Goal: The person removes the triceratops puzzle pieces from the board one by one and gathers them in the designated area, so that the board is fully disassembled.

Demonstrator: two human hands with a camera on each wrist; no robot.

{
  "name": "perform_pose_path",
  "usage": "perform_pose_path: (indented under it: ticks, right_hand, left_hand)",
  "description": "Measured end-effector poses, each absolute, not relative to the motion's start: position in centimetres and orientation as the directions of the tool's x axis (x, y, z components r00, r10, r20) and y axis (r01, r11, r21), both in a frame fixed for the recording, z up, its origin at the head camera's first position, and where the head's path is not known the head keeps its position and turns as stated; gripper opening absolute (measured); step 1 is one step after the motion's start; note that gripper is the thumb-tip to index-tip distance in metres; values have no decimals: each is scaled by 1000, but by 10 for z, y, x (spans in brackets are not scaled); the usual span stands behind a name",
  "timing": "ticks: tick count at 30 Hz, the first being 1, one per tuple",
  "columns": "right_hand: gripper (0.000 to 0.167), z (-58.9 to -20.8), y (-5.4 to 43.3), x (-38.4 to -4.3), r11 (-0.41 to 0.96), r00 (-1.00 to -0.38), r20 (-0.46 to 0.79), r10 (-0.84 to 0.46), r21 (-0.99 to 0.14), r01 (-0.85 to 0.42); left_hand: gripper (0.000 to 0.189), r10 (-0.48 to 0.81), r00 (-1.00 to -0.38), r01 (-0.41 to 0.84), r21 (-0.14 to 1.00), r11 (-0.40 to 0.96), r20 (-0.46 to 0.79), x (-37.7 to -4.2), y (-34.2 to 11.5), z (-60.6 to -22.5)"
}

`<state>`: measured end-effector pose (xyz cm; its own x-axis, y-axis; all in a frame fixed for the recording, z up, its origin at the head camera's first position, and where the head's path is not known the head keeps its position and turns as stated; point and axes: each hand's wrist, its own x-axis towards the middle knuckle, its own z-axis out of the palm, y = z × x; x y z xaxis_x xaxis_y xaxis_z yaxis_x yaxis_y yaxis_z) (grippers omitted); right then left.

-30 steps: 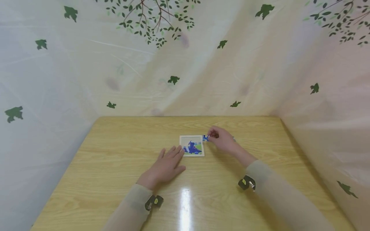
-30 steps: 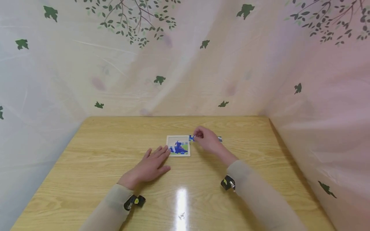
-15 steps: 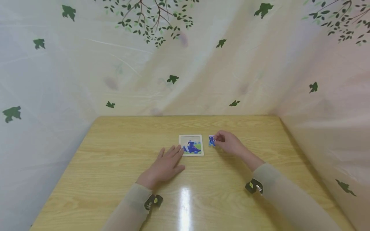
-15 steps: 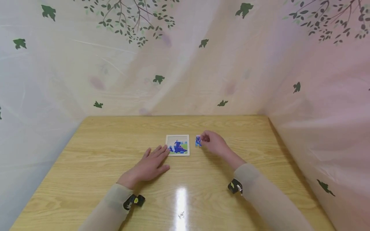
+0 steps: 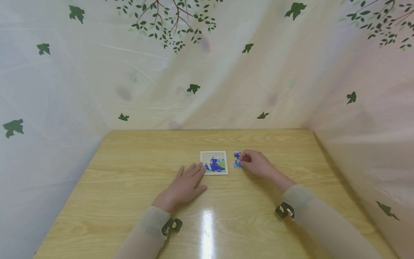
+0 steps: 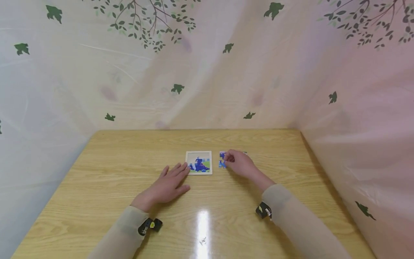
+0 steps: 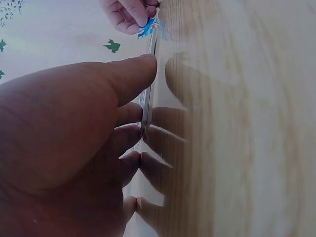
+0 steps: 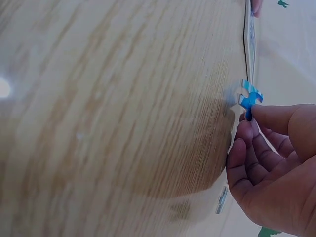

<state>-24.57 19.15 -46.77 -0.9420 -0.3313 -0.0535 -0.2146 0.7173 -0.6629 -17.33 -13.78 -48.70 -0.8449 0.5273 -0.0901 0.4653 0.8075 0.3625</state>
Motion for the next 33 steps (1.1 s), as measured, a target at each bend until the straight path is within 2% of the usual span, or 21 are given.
perform_pose_path:
  ticks: [33]
  right_hand:
    - [7, -475, 192, -248, 789, -950, -81, -302, -580, -202]
  left_hand:
    - [75, 524, -847, 461, 368, 808, -91, -170, -136, -483]
